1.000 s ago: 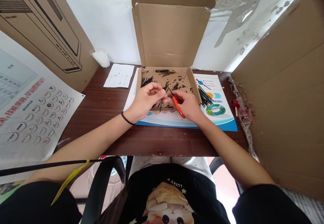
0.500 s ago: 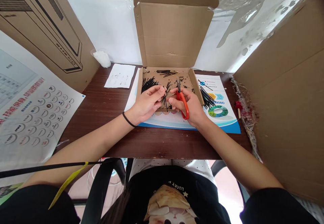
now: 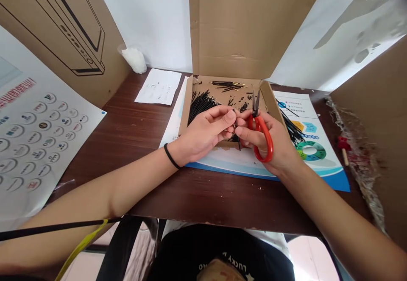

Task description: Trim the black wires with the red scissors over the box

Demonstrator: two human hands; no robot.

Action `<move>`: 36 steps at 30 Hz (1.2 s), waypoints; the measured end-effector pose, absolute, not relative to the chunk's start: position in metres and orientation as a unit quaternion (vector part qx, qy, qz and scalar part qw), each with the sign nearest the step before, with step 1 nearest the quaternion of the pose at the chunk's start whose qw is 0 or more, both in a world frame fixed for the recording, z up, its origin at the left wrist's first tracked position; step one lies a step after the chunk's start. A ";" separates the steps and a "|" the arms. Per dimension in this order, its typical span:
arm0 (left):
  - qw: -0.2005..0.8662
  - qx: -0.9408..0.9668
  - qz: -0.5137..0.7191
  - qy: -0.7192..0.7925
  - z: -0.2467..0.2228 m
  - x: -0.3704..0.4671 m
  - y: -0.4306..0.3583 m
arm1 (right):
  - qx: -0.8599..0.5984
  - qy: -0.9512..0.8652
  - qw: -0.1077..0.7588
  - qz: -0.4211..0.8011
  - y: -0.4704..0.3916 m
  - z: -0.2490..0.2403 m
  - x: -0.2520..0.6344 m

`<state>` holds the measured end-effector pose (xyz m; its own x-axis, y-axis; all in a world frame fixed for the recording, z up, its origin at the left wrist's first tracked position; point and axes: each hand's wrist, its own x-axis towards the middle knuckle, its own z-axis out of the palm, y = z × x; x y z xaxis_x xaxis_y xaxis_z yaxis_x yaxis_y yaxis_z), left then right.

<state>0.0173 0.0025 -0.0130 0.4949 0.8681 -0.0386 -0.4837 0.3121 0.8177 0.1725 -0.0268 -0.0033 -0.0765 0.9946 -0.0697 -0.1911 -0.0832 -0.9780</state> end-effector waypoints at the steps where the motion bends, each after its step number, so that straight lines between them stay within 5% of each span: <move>1: 0.772 0.390 0.437 0.245 -0.013 0.017 0.002 | -0.449 -0.450 0.506 0.582 -0.027 -0.004 0.173; 36: 0.754 0.432 0.419 0.264 -0.010 0.019 -0.002 | -0.444 -0.470 0.493 0.582 -0.025 -0.003 0.174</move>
<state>0.0186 -0.0024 -0.0097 0.5092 0.8599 -0.0366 -0.4032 0.2759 0.8725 0.1739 -0.0255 -0.0026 -0.1194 0.9914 -0.0530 -0.1569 -0.0716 -0.9850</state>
